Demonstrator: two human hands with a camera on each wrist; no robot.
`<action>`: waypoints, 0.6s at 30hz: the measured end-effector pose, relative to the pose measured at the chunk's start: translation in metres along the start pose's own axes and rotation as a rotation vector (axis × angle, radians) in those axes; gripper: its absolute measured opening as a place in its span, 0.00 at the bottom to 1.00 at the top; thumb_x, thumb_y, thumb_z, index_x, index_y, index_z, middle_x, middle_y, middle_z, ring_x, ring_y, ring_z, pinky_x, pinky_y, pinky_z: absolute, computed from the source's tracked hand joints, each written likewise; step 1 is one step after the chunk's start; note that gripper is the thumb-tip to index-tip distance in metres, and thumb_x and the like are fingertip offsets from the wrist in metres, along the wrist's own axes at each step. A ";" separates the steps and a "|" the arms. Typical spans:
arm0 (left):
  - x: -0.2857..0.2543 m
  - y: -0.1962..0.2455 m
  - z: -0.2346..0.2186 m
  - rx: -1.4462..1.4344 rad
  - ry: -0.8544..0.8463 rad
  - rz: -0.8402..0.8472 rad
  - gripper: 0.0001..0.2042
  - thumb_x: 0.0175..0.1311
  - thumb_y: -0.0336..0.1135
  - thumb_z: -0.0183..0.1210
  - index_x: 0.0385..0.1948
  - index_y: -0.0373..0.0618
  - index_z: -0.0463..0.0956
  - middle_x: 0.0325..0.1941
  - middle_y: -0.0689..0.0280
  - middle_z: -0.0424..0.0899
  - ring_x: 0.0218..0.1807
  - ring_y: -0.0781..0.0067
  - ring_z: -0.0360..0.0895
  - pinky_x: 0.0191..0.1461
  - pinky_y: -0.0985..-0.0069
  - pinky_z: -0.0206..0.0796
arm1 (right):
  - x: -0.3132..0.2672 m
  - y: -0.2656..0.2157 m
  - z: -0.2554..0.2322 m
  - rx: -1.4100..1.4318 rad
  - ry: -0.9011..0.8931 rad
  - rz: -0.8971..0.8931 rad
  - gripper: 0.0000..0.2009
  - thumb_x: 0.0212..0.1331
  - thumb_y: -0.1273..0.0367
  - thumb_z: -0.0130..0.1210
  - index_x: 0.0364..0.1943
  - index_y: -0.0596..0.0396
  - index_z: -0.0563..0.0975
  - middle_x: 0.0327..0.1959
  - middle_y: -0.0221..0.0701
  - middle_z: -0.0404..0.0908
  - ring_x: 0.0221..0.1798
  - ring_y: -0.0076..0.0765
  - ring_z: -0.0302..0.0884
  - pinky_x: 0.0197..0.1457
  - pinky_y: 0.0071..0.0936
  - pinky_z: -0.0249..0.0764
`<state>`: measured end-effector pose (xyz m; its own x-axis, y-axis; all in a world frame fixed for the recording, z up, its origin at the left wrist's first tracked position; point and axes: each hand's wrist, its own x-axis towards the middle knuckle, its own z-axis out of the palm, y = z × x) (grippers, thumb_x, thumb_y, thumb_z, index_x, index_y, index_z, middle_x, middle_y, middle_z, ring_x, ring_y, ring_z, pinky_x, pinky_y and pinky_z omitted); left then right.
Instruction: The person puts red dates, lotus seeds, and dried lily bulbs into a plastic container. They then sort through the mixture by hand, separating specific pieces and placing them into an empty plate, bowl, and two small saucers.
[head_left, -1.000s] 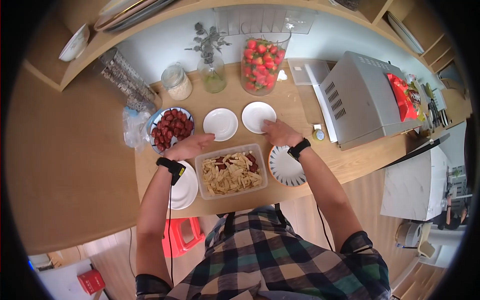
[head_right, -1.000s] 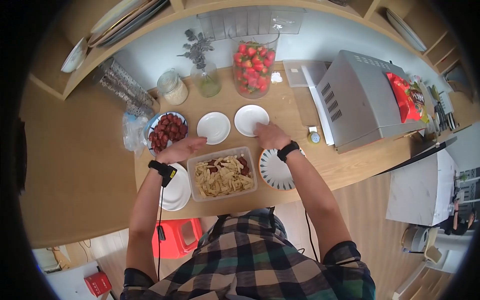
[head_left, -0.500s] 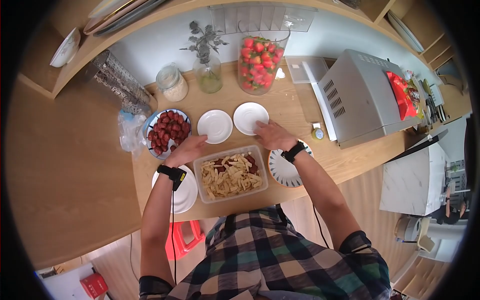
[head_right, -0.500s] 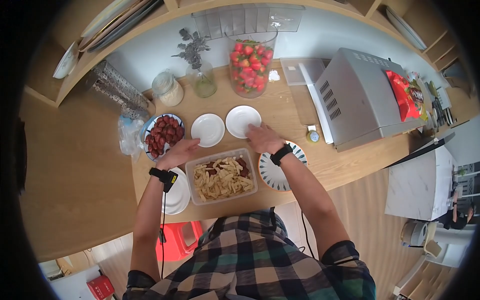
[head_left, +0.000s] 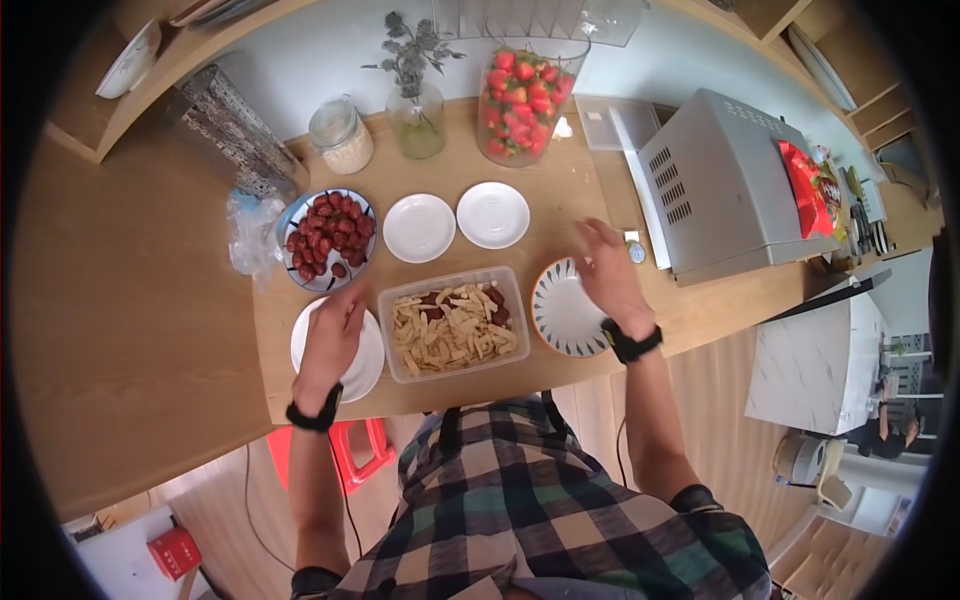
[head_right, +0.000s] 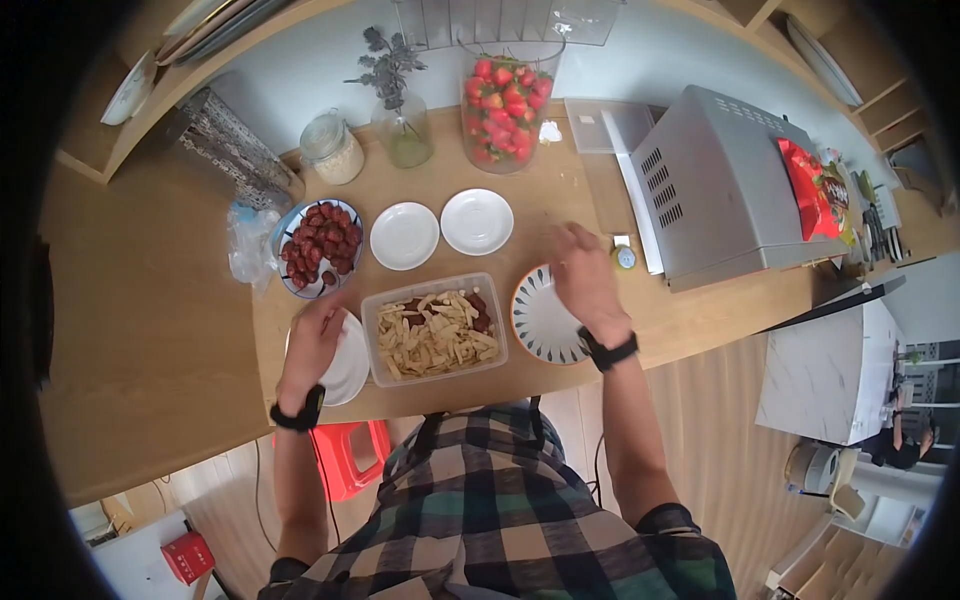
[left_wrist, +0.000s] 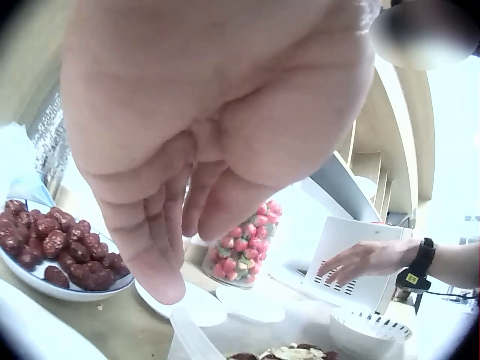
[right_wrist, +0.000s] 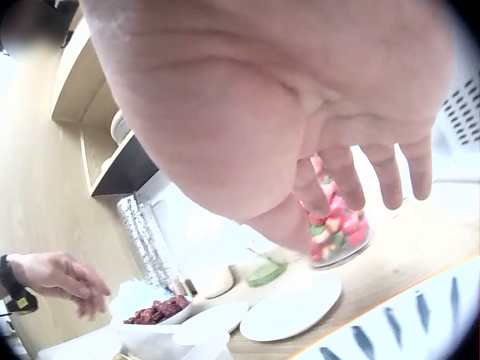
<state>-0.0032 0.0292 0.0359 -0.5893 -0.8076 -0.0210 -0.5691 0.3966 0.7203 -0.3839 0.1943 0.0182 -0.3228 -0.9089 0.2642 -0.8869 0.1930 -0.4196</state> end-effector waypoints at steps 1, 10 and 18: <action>-0.018 0.001 0.002 -0.027 -0.005 -0.100 0.16 0.71 0.31 0.56 0.55 0.30 0.77 0.32 0.51 0.84 0.30 0.61 0.83 0.36 0.68 0.74 | -0.018 0.005 -0.010 -0.020 0.034 0.128 0.18 0.62 0.71 0.58 0.56 0.62 0.76 0.56 0.53 0.78 0.60 0.62 0.75 0.60 0.50 0.75; -0.080 -0.002 0.042 -0.402 -0.193 -0.472 0.15 0.76 0.36 0.52 0.50 0.30 0.78 0.20 0.63 0.81 0.16 0.80 0.74 0.17 0.80 0.61 | -0.107 0.012 -0.020 0.474 -0.239 0.802 0.13 0.65 0.76 0.51 0.51 0.66 0.76 0.30 0.46 0.86 0.24 0.44 0.86 0.28 0.36 0.83; -0.061 -0.001 0.049 -0.322 -0.189 -0.374 0.13 0.76 0.34 0.50 0.42 0.29 0.78 0.18 0.61 0.80 0.14 0.78 0.74 0.17 0.77 0.62 | -0.112 0.030 0.009 0.722 -0.044 0.825 0.18 0.65 0.82 0.43 0.57 0.67 0.75 0.26 0.40 0.84 0.20 0.34 0.84 0.22 0.28 0.83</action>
<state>0.0057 0.0995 0.0028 -0.4898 -0.7637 -0.4205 -0.5728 -0.0817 0.8156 -0.3714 0.2991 -0.0320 -0.7035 -0.6146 -0.3568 0.0039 0.4988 -0.8667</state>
